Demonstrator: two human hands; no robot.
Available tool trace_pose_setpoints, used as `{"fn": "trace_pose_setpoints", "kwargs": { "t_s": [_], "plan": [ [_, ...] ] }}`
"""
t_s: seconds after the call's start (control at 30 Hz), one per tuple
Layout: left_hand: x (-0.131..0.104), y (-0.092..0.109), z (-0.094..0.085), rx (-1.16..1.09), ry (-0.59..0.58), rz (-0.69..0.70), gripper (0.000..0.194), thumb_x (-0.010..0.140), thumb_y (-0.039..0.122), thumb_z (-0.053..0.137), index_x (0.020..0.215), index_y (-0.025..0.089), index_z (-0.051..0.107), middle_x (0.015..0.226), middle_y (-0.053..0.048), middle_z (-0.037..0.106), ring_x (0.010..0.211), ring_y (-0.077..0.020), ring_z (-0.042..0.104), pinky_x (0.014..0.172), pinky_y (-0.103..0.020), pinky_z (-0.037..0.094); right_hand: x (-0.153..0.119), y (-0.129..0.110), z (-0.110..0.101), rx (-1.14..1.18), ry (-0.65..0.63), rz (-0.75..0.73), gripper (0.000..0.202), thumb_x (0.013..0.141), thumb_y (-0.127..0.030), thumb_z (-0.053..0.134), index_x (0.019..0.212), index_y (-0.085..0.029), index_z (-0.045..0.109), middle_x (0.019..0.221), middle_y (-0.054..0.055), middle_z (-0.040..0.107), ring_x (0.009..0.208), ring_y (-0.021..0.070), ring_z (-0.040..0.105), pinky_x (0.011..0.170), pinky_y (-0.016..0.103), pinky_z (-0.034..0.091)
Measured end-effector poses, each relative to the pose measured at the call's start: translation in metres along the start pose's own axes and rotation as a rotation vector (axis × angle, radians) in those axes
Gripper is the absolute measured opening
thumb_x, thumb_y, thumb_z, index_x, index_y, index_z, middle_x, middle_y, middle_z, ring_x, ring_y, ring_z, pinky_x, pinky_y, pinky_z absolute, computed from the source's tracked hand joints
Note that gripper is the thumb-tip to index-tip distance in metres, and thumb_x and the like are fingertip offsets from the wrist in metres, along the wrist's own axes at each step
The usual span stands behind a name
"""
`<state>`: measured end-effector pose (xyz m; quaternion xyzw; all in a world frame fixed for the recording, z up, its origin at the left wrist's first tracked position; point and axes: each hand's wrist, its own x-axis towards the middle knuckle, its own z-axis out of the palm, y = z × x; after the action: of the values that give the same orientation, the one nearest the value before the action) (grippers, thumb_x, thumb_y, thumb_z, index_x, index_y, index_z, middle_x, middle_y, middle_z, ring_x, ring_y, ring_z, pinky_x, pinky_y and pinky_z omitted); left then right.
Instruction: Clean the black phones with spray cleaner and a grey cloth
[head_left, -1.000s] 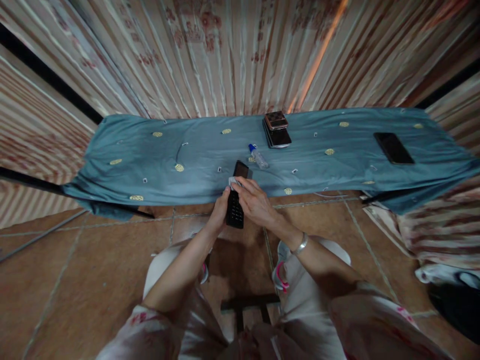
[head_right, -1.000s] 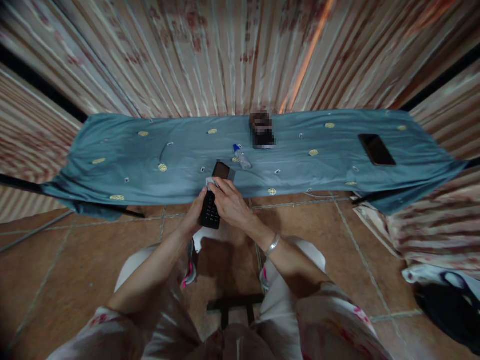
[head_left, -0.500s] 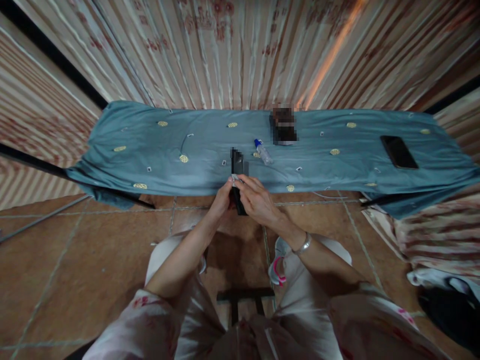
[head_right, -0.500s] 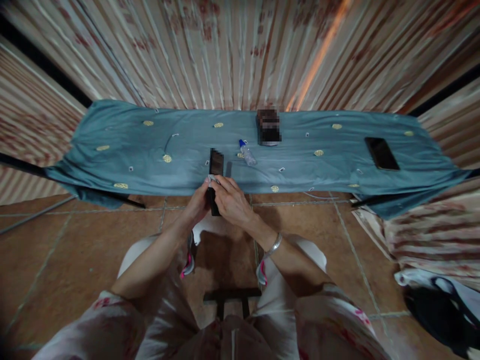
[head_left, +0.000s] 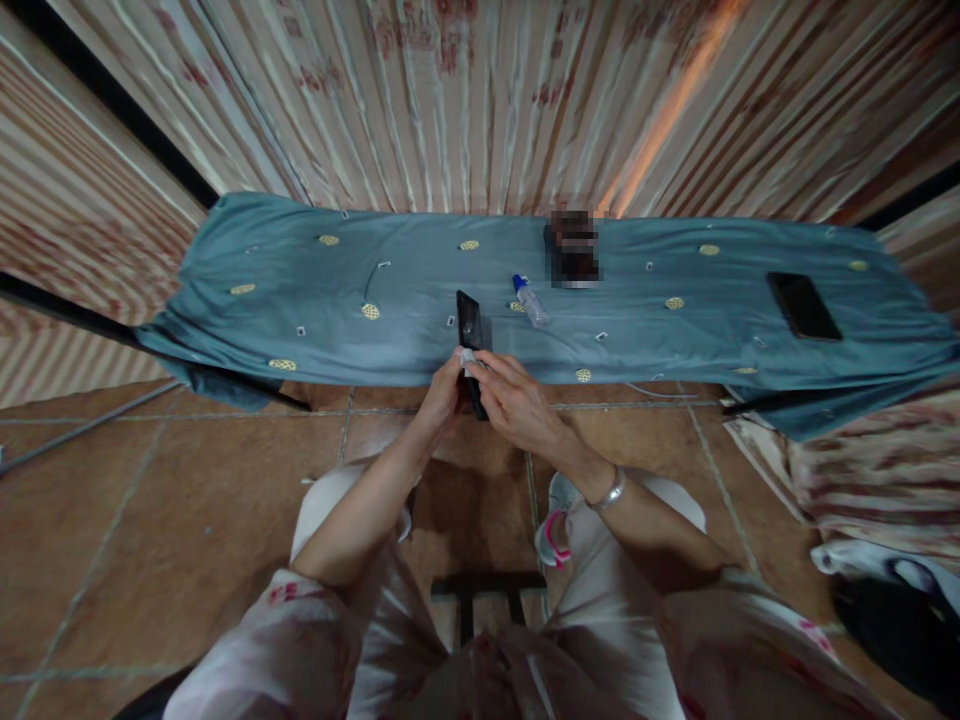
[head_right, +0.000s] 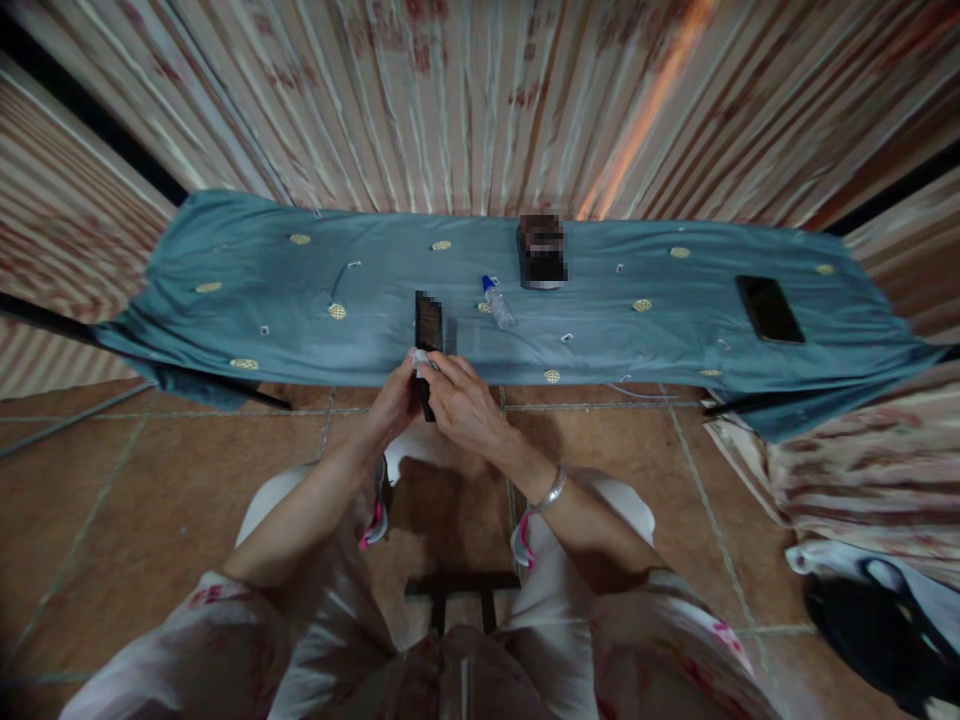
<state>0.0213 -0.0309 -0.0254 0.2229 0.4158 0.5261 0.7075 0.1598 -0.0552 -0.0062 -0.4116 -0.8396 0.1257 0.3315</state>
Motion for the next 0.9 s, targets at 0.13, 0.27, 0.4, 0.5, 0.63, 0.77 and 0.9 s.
{"fn": "trace_pose_setpoints", "kwargs": {
  "t_s": [0.13,0.27,0.4,0.5,0.63,0.77,0.9],
  "plan": [
    [0.001,0.000,-0.002,0.000,0.028,-0.002,0.038,0.080,0.054,0.071,0.079,0.017,0.060,0.066,0.005,0.060,0.057,-0.0092,0.054,0.055,-0.021,0.042,-0.001,-0.001,0.001,-0.014,0.025,-0.029,0.043,0.097,-0.017,0.040,0.133,-0.015,0.063,0.137,0.015,0.062,0.127,0.0260,0.057,0.109,0.049,0.050],
    [0.003,0.003,-0.001,0.003,0.048,-0.028,0.041,0.083,0.056,0.067,0.073,0.017,0.059,0.063,0.004,0.059,0.054,-0.0094,0.053,0.053,-0.022,0.041,-0.001,-0.005,-0.001,-0.005,0.022,-0.047,0.041,0.097,-0.016,0.041,0.131,-0.016,0.064,0.134,0.015,0.064,0.125,0.0256,0.059,0.107,0.048,0.052],
    [0.003,0.008,0.000,-0.012,0.078,-0.013,0.042,0.084,0.055,0.067,0.072,0.015,0.061,0.062,0.003,0.061,0.054,-0.0087,0.055,0.054,-0.021,0.043,-0.002,-0.009,-0.003,-0.019,0.035,-0.067,0.040,0.097,-0.016,0.042,0.129,-0.018,0.066,0.132,0.013,0.066,0.122,0.0245,0.061,0.105,0.047,0.053],
    [0.003,0.012,0.000,-0.001,0.090,-0.019,0.041,0.089,0.053,0.062,0.076,0.014,0.064,0.063,0.000,0.065,0.056,-0.0104,0.059,0.057,-0.022,0.045,-0.003,-0.012,-0.004,-0.023,0.043,-0.092,0.038,0.096,-0.015,0.042,0.125,-0.016,0.068,0.131,0.014,0.066,0.122,0.0247,0.061,0.105,0.046,0.054],
    [0.002,0.016,0.000,-0.001,0.078,-0.008,0.042,0.095,0.050,0.052,0.083,0.014,0.068,0.072,-0.004,0.072,0.062,-0.0137,0.064,0.064,-0.025,0.051,-0.004,-0.015,-0.003,-0.002,0.053,-0.108,0.038,0.096,-0.014,0.042,0.124,-0.016,0.068,0.129,0.013,0.067,0.124,0.0243,0.059,0.105,0.045,0.054],
    [0.002,0.017,-0.001,0.017,0.080,-0.013,0.046,0.096,0.052,0.048,0.081,0.014,0.069,0.072,-0.006,0.073,0.060,-0.0141,0.065,0.062,-0.025,0.051,-0.005,-0.018,-0.004,0.002,0.066,-0.133,0.038,0.096,-0.013,0.042,0.124,-0.018,0.068,0.127,0.012,0.068,0.122,0.0236,0.060,0.104,0.046,0.054],
    [0.001,0.019,-0.004,0.009,0.070,-0.012,0.049,0.097,0.054,0.046,0.083,0.014,0.068,0.074,-0.007,0.073,0.062,-0.0146,0.066,0.065,-0.025,0.053,-0.007,-0.021,-0.007,-0.032,0.077,-0.186,0.035,0.097,-0.014,0.043,0.121,-0.014,0.068,0.126,0.015,0.067,0.122,0.0247,0.060,0.104,0.045,0.055]
  ]
}}
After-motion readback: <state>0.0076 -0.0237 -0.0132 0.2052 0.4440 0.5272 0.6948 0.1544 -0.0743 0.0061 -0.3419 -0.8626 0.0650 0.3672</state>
